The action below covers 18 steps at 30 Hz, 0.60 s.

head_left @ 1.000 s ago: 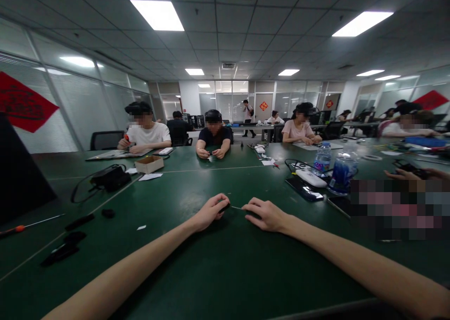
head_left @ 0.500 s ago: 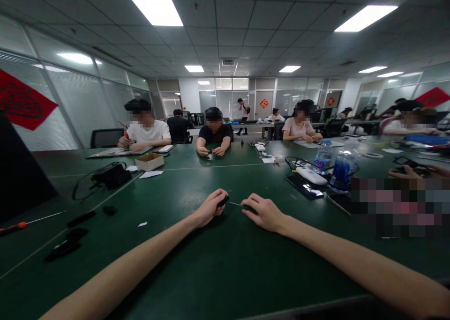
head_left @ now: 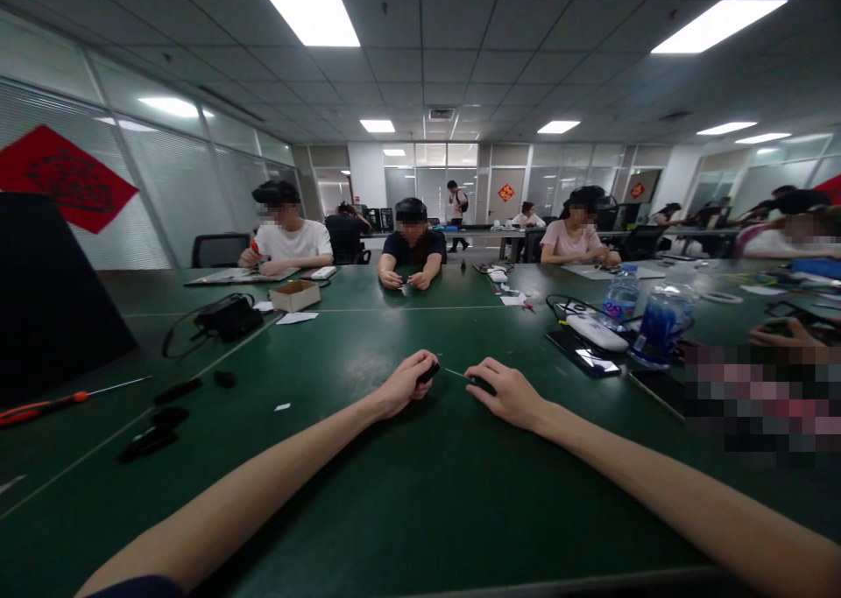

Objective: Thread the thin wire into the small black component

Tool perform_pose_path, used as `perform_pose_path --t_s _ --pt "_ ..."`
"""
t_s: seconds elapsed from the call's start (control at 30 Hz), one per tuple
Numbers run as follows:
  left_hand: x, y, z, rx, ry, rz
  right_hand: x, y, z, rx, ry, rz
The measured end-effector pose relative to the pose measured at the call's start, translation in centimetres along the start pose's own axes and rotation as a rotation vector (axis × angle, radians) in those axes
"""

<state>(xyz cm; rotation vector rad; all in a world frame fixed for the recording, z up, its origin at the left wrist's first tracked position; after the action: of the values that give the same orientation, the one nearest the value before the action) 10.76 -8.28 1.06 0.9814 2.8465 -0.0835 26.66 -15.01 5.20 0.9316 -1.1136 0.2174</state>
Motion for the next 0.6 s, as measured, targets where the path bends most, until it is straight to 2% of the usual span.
perform_pose_path --t_s 0.6 --pt "-0.27 -0.1 0.03 -0.008 0.087 0.011 -0.24 -0.05 -0.11 0.009 -0.037 -0.002"
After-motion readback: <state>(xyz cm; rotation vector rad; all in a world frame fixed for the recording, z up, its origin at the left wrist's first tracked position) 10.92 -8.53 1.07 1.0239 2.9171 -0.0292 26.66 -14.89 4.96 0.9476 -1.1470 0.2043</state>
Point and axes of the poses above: each hand's wrist, its own y-axis towards the middle knuckle, its own x-axis out of the back of the hand, z = x × y, the point moved 7 cm from there along y, towards the middle knuckle, and after that the axes turned 6 degrees about x, right-handed, at the moved point
